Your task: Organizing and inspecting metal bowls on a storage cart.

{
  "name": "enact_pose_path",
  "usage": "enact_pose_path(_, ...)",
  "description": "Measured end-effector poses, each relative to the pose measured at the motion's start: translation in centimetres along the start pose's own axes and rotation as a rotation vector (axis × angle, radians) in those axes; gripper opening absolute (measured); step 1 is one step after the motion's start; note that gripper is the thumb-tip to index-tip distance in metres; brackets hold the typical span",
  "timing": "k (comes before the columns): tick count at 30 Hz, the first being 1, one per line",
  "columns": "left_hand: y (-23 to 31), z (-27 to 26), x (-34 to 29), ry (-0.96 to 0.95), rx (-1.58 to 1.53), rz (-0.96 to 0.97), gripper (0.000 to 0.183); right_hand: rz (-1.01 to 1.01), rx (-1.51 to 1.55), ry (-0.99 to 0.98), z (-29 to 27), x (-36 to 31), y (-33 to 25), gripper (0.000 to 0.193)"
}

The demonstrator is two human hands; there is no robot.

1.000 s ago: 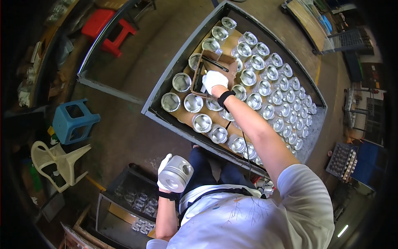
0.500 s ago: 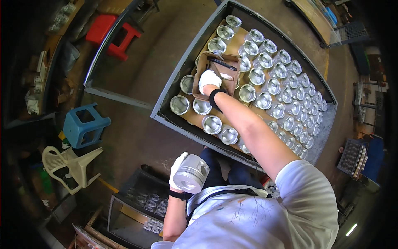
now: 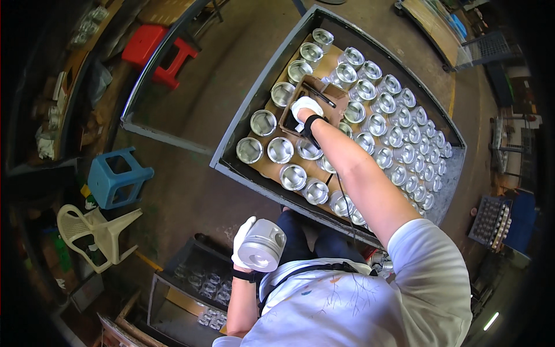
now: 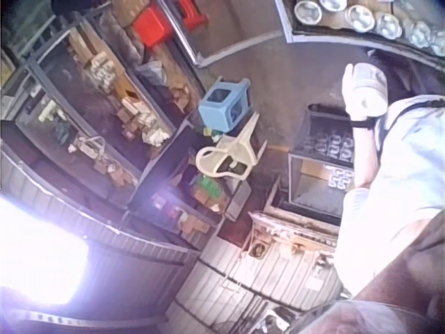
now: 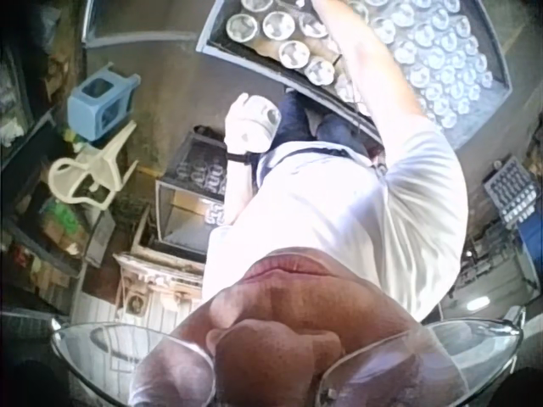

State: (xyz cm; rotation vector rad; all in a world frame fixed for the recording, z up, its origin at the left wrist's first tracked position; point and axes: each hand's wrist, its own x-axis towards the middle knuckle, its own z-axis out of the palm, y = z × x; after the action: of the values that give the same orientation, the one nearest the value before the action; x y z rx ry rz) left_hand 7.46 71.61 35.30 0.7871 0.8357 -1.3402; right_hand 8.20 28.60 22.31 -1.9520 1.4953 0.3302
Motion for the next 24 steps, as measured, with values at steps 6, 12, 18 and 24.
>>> enact_pose_path(6,0.3,0.7,0.5,-0.018,-0.032,-0.026,0.021,0.032,-0.160,0.173,-0.5,0.3,0.2,0.029)
enact_pose_path(12,1.0,6.9,-1.8,0.060,0.082,-0.125,0.025,-0.082,0.927,-0.043,-2.7,0.6,5.0,0.025)
enact_pose_path(18,-0.7,13.2,-0.5,-0.246,0.353,-0.208,0.032,-0.653,0.115,0.239,-11.6,-11.4,7.3,0.032)
enact_pose_path(24,-7.8,21.9,-0.1,-0.437,0.803,-0.430,0.060,-1.065,0.011,0.429,-13.3,-28.7,15.3,0.020)
